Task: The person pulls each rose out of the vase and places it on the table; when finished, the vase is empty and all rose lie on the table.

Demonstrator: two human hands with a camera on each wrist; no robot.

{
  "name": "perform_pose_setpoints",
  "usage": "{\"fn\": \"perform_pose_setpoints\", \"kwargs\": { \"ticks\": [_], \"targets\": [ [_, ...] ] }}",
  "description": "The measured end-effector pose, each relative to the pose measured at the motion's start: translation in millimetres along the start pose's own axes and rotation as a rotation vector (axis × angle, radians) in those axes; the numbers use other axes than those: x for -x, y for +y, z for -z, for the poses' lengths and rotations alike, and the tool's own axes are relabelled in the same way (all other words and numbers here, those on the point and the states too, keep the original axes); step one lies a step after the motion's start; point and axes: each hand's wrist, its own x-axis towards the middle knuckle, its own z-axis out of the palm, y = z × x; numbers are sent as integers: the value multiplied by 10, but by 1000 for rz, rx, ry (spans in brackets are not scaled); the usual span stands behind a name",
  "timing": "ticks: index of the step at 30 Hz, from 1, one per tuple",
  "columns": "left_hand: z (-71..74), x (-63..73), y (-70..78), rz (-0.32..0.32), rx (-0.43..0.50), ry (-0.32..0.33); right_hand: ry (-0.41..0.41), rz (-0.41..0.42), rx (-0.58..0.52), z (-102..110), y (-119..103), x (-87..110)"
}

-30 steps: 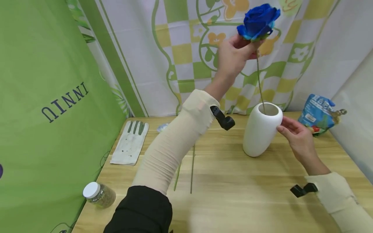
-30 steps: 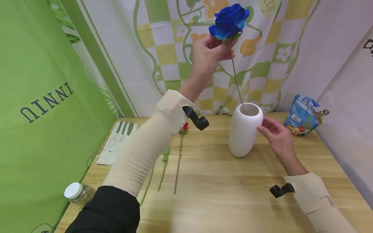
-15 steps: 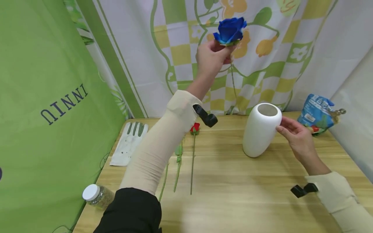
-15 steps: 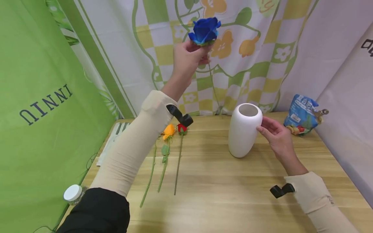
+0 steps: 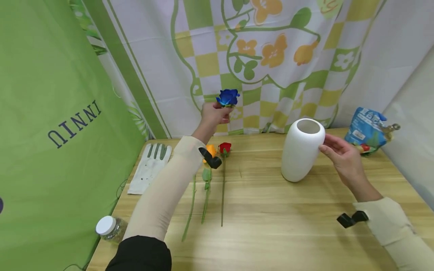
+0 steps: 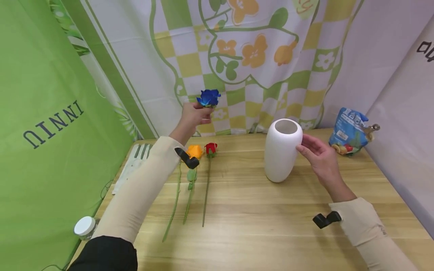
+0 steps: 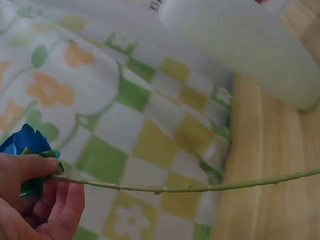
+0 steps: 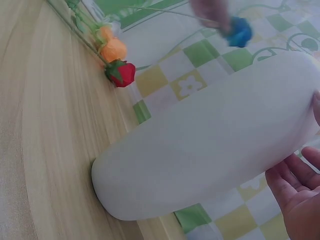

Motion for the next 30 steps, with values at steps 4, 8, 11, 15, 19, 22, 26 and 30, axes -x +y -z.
{"fn": "perform_pose_setpoints", "kwargs": {
  "ticks": [4,8,11,15,19,22,26,30],
  "targets": [
    [166,-22,-304,55,-98,-10,-18,7,-42,-11,-18,-16],
    [240,-27,-535,98,-146,-27,-15,19,-73,-16,-30,-24],
    [250,-20,-690,144,-201,-74,-4,17,-83,-15,-25,-12],
    [245,-5,-875,210,-243,-124,-6,11,-96,-27,-7,4],
    [212,11,-1032,233,-227,-134,-12,15,-96,-32,2,5],
    [204,33,-1124,255,-214,-134,-13,10,-78,-39,0,0],
    [202,64,-1229,294,-230,-120,-11,-2,-52,-43,-8,-5],
    [181,81,-1318,302,-278,-111,-1,-10,-53,-36,-11,9]
  ]
}}
